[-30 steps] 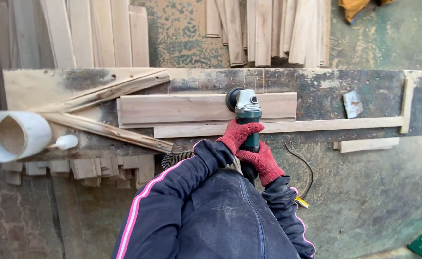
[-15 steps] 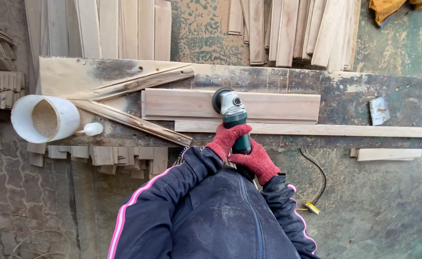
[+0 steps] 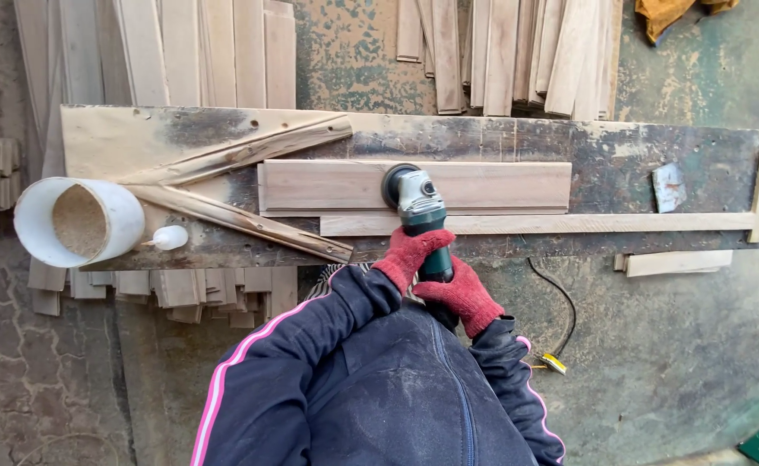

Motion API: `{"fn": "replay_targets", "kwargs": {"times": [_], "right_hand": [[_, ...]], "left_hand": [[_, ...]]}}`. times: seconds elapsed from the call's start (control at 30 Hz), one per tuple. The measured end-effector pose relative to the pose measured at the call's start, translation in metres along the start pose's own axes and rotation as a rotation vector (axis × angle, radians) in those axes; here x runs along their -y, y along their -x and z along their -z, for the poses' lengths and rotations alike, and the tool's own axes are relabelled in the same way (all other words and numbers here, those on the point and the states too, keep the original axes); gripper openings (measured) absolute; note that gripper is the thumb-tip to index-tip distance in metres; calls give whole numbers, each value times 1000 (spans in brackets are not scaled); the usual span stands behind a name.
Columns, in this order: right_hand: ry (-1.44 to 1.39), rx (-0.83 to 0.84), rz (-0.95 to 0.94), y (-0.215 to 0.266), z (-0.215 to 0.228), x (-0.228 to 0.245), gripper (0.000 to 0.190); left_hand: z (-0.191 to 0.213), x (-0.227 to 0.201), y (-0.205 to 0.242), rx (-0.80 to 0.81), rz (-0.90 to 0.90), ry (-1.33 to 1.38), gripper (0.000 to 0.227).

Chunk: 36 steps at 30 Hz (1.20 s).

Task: Sand wooden planks using an angle grinder equipped with a sanding disc.

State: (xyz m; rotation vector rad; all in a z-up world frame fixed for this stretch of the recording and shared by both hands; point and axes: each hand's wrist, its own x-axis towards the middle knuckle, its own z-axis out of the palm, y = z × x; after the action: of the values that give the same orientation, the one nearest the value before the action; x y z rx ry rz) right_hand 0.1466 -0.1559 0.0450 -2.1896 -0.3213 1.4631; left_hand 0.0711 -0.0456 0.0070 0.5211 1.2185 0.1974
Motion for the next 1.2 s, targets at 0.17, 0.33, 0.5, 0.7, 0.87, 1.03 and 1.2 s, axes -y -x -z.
{"fn": "replay_targets", "kwargs": {"times": [0.17, 0.33, 0.5, 0.7, 0.87, 1.03, 1.2], "right_hand": [[-3, -8, -6, 8, -3, 4, 62], [12, -116, -56, 10, 10, -6, 62], [25, -35, -24, 7, 4, 5, 63], [105, 99, 29, 8, 2, 30, 67], [-43, -40, -26, 1, 25, -5, 61], [-223, -176, -37, 15, 46, -5, 54], [-221, -146, 10, 15, 42, 3, 53]], "left_hand": [[1, 13, -12, 19, -13, 26, 69], [-27, 8, -1, 110, 12, -24, 68], [-11, 6, -3, 45, -1, 34, 71], [14, 18, -11, -61, 4, 55, 77], [-31, 10, -10, 65, 7, 3, 73], [-71, 11, -11, 186, 17, -168, 81], [-65, 7, -13, 136, 45, -100, 75]]}}
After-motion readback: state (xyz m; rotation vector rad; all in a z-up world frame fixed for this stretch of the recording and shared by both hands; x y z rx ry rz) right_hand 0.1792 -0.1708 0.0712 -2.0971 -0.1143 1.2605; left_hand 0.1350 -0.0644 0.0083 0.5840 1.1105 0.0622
